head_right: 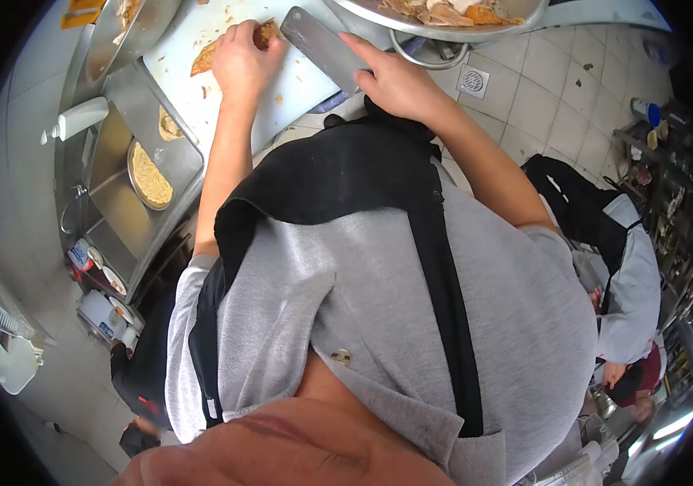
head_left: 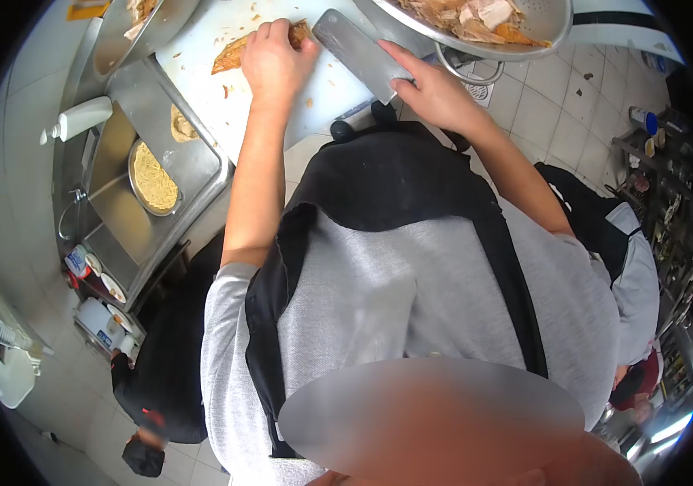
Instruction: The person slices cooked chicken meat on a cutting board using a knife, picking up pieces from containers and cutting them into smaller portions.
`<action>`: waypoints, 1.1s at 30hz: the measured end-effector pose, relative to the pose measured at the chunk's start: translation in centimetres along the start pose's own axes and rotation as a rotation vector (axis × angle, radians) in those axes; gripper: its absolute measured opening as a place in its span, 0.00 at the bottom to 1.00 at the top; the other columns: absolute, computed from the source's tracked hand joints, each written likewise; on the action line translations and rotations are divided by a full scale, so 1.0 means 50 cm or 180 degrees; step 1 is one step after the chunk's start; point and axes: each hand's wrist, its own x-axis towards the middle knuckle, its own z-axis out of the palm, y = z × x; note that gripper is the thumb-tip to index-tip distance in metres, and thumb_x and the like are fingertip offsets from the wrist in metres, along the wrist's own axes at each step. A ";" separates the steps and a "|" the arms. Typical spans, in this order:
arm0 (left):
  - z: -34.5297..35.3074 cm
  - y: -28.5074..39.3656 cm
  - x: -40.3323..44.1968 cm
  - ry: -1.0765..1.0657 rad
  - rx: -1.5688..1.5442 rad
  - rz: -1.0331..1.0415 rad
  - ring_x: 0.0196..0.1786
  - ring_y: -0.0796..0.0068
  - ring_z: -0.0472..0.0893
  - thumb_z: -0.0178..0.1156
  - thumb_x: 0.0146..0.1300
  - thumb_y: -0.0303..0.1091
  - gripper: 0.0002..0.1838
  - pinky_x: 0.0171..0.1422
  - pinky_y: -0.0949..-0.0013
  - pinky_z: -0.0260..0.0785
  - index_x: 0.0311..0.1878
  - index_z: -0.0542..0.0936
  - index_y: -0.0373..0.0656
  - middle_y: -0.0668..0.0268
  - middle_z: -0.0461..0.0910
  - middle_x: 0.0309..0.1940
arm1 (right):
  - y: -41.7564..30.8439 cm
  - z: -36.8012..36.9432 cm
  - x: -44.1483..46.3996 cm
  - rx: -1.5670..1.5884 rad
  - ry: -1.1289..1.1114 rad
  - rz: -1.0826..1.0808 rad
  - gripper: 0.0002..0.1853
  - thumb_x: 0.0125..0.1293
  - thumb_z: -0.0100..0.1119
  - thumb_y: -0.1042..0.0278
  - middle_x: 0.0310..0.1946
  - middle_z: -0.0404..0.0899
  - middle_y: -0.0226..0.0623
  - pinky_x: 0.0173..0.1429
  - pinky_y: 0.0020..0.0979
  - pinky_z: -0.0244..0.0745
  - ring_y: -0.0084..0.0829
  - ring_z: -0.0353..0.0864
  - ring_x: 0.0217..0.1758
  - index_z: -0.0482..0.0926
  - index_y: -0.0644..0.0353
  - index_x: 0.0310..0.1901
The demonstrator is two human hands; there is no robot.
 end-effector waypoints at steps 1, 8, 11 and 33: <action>0.001 -0.001 0.003 0.0042 -0.0011 0.0026 0.43 0.53 0.84 0.71 0.53 0.41 0.16 0.51 0.53 0.78 0.42 0.88 0.43 0.60 0.86 0.37 | 0.000 0.001 -0.003 0.0030 0.0020 0.0016 0.36 0.76 0.55 0.60 0.49 0.88 0.54 0.59 0.46 0.80 0.51 0.88 0.50 0.59 0.39 0.84; -0.007 -0.019 0.001 -0.0105 -0.0407 -0.0016 0.43 0.53 0.84 0.68 0.54 0.36 0.14 0.50 0.53 0.79 0.42 0.88 0.41 0.57 0.86 0.37 | -0.031 -0.020 0.006 0.0639 -0.0034 0.0156 0.35 0.77 0.56 0.65 0.59 0.85 0.47 0.57 0.37 0.78 0.38 0.85 0.44 0.61 0.39 0.83; -0.018 -0.031 0.006 -0.0351 -0.0530 -0.0196 0.43 0.55 0.86 0.67 0.57 0.37 0.15 0.51 0.55 0.80 0.45 0.89 0.40 0.58 0.87 0.37 | -0.022 -0.009 0.015 0.0602 -0.0195 0.0246 0.35 0.76 0.56 0.66 0.49 0.87 0.44 0.50 0.35 0.78 0.33 0.81 0.36 0.62 0.39 0.83; -0.049 -0.039 0.008 -0.0764 -0.1195 -0.0917 0.43 0.65 0.91 0.71 0.63 0.39 0.15 0.53 0.65 0.82 0.47 0.90 0.38 0.58 0.92 0.38 | -0.093 -0.038 0.026 0.1377 -0.0494 0.0808 0.35 0.77 0.50 0.67 0.27 0.75 0.30 0.27 0.27 0.73 0.19 0.69 0.19 0.61 0.42 0.85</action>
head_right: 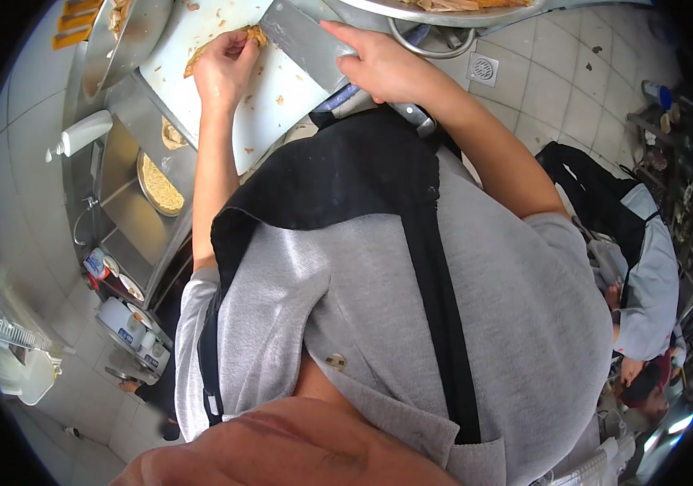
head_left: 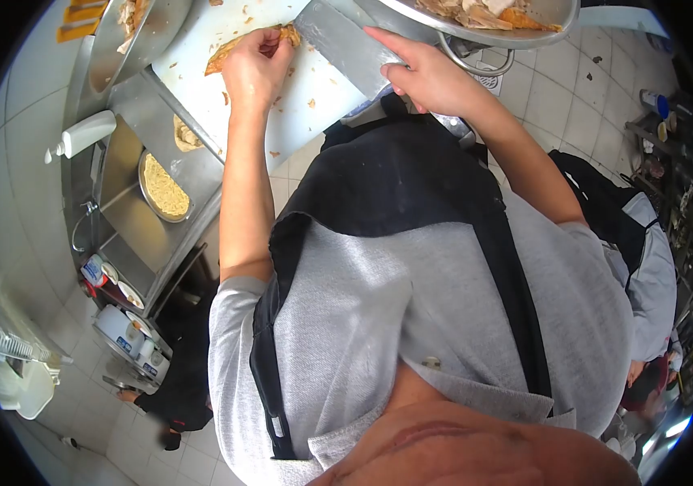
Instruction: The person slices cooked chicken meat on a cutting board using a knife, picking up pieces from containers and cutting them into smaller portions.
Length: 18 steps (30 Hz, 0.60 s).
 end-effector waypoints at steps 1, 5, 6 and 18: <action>0.000 -0.001 0.000 -0.0004 -0.0005 0.0015 0.43 0.65 0.91 0.71 0.63 0.39 0.15 0.53 0.65 0.82 0.47 0.90 0.39 0.59 0.92 0.38 | -0.002 0.000 -0.002 -0.0008 -0.0007 0.0009 0.35 0.77 0.50 0.67 0.27 0.75 0.30 0.27 0.27 0.73 0.19 0.69 0.19 0.61 0.42 0.85; -0.002 0.002 0.000 -0.0021 0.0067 0.0011 0.42 0.64 0.91 0.71 0.63 0.40 0.15 0.52 0.64 0.82 0.47 0.90 0.40 0.59 0.92 0.38 | -0.011 0.005 -0.006 -0.0122 0.0030 0.0028 0.35 0.77 0.50 0.66 0.27 0.76 0.30 0.27 0.28 0.73 0.19 0.69 0.19 0.61 0.42 0.84; -0.001 0.000 0.000 -0.0023 0.0063 0.0007 0.42 0.64 0.91 0.71 0.63 0.40 0.15 0.52 0.64 0.82 0.47 0.90 0.40 0.59 0.92 0.38 | -0.013 0.007 -0.006 -0.0201 0.0055 0.0031 0.34 0.78 0.50 0.65 0.27 0.76 0.30 0.27 0.28 0.73 0.19 0.70 0.19 0.62 0.42 0.84; 0.001 0.001 -0.001 -0.0126 0.0299 0.0095 0.45 0.69 0.91 0.71 0.64 0.41 0.18 0.56 0.67 0.81 0.51 0.90 0.40 0.61 0.93 0.42 | -0.015 0.043 0.033 -0.1379 0.0585 -0.0778 0.34 0.76 0.51 0.67 0.28 0.81 0.53 0.44 0.47 0.77 0.49 0.80 0.29 0.63 0.51 0.82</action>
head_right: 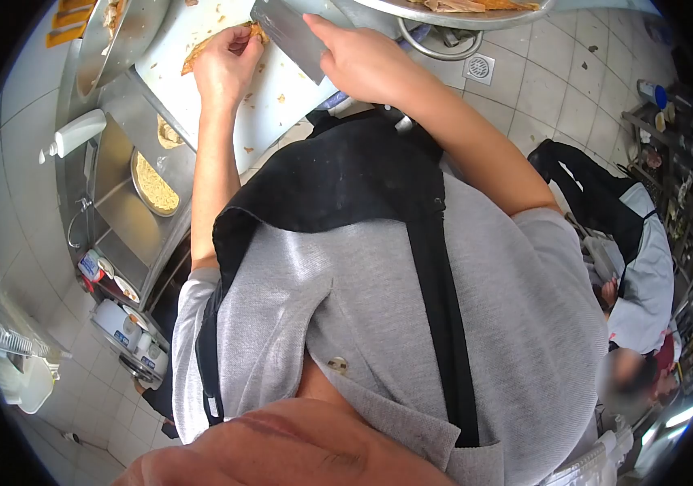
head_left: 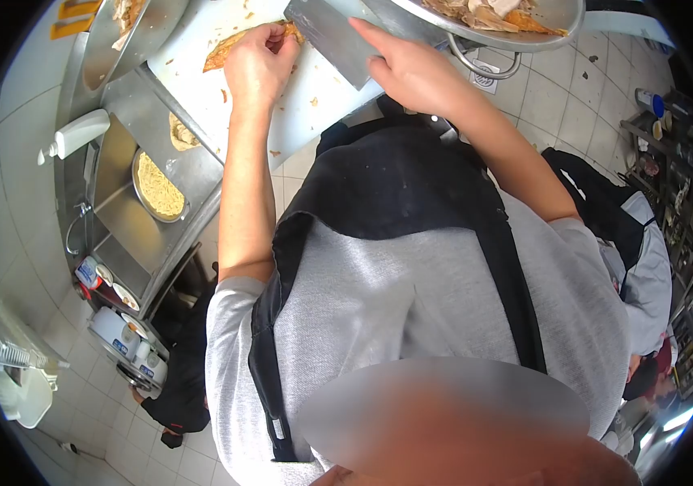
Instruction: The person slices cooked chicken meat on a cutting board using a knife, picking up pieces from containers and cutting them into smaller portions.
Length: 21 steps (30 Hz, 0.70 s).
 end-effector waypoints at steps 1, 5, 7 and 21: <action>-0.002 0.004 -0.001 -0.0030 -0.0004 -0.0081 0.45 0.69 0.91 0.71 0.64 0.41 0.18 0.56 0.67 0.81 0.51 0.90 0.40 0.61 0.93 0.42 | 0.001 0.001 -0.001 0.0002 0.0005 -0.0008 0.34 0.76 0.51 0.67 0.28 0.81 0.53 0.44 0.47 0.77 0.49 0.80 0.29 0.63 0.51 0.82; -0.003 0.002 -0.001 -0.0030 -0.0042 -0.0128 0.45 0.68 0.91 0.71 0.64 0.42 0.18 0.56 0.66 0.81 0.51 0.90 0.40 0.60 0.93 0.41 | 0.001 0.006 -0.015 0.0022 -0.0062 0.0073 0.33 0.76 0.52 0.65 0.28 0.81 0.53 0.44 0.48 0.76 0.50 0.81 0.30 0.63 0.50 0.82; -0.002 0.002 -0.001 0.0015 -0.0036 -0.0093 0.45 0.65 0.91 0.70 0.62 0.42 0.18 0.55 0.64 0.81 0.50 0.90 0.41 0.60 0.92 0.40 | 0.000 0.013 -0.012 0.0033 -0.0093 0.0137 0.33 0.76 0.52 0.65 0.29 0.81 0.54 0.45 0.48 0.76 0.51 0.81 0.31 0.63 0.50 0.82; -0.007 0.008 0.012 0.0046 -0.0115 -0.0182 0.42 0.62 0.91 0.69 0.60 0.41 0.17 0.54 0.63 0.81 0.47 0.91 0.42 0.61 0.92 0.38 | 0.037 0.039 -0.008 0.0447 -0.0139 0.0163 0.34 0.76 0.54 0.66 0.29 0.81 0.50 0.43 0.43 0.77 0.42 0.79 0.28 0.64 0.47 0.83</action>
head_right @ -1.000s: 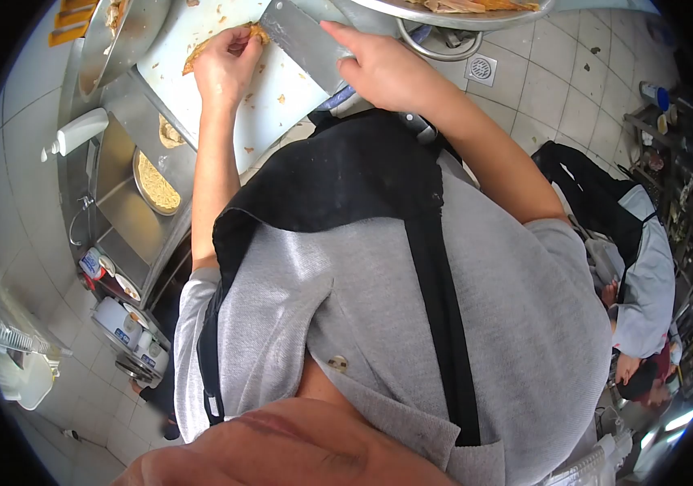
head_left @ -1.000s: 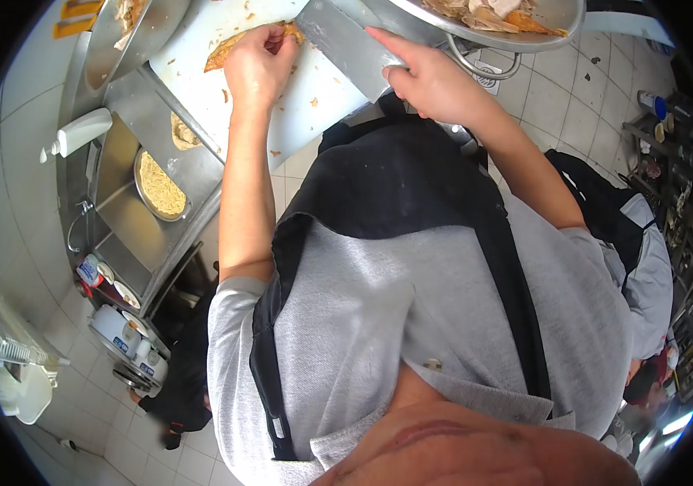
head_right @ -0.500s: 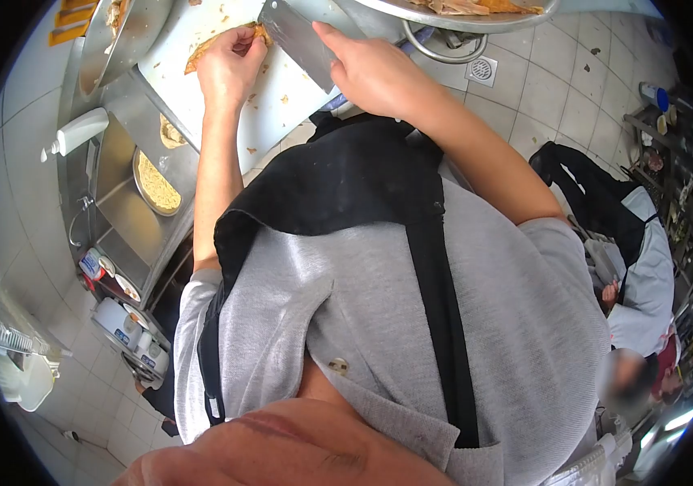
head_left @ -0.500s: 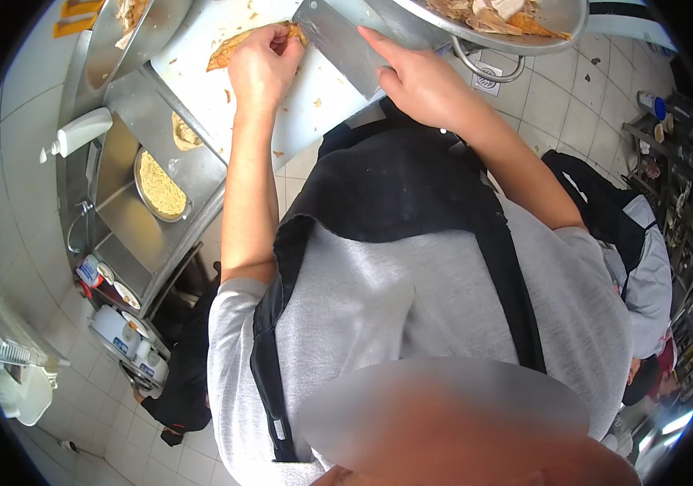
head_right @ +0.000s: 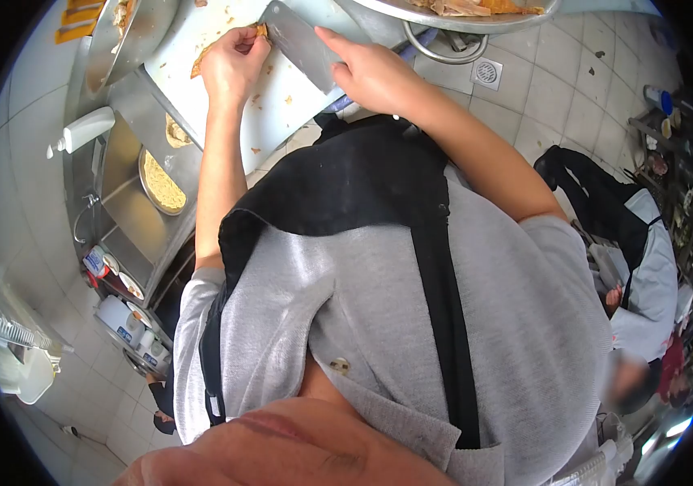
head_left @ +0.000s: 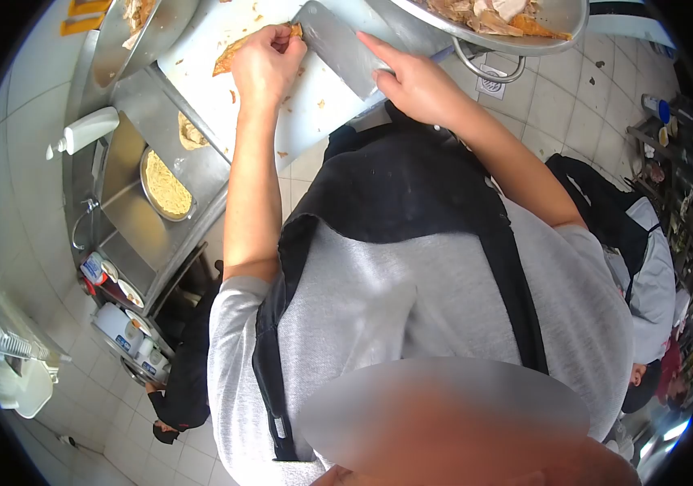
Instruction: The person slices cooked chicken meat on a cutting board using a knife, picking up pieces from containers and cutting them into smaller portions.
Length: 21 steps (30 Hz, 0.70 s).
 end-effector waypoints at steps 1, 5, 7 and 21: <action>0.000 0.000 -0.002 -0.0016 0.0017 -0.0024 0.42 0.65 0.91 0.70 0.61 0.42 0.18 0.54 0.65 0.81 0.48 0.91 0.40 0.60 0.92 0.38 | 0.003 0.005 -0.003 0.0004 0.0012 -0.0006 0.34 0.76 0.54 0.66 0.29 0.81 0.50 0.43 0.43 0.77 0.42 0.79 0.28 0.64 0.47 0.83; 0.000 0.005 -0.005 0.0006 0.0015 -0.0092 0.42 0.69 0.91 0.70 0.62 0.41 0.19 0.54 0.67 0.81 0.49 0.90 0.37 0.59 0.93 0.38 | -0.004 0.014 0.003 -0.0007 0.0149 -0.0115 0.34 0.75 0.54 0.66 0.27 0.80 0.50 0.42 0.42 0.76 0.41 0.77 0.27 0.64 0.47 0.83; 0.000 0.007 -0.005 0.0008 -0.0017 -0.0134 0.42 0.67 0.91 0.70 0.61 0.41 0.18 0.54 0.66 0.81 0.48 0.90 0.38 0.60 0.92 0.38 | -0.005 0.014 0.002 -0.0026 0.0094 -0.0080 0.34 0.75 0.54 0.66 0.27 0.79 0.50 0.41 0.42 0.76 0.40 0.78 0.27 0.64 0.46 0.83; -0.015 0.000 0.013 -0.0101 -0.0469 -0.0338 0.41 0.65 0.89 0.70 0.60 0.43 0.18 0.53 0.63 0.81 0.45 0.88 0.37 0.59 0.90 0.37 | 0.021 -0.012 -0.053 -0.0101 -0.0428 -0.0115 0.36 0.75 0.54 0.68 0.35 0.85 0.49 0.46 0.40 0.79 0.39 0.82 0.32 0.62 0.42 0.83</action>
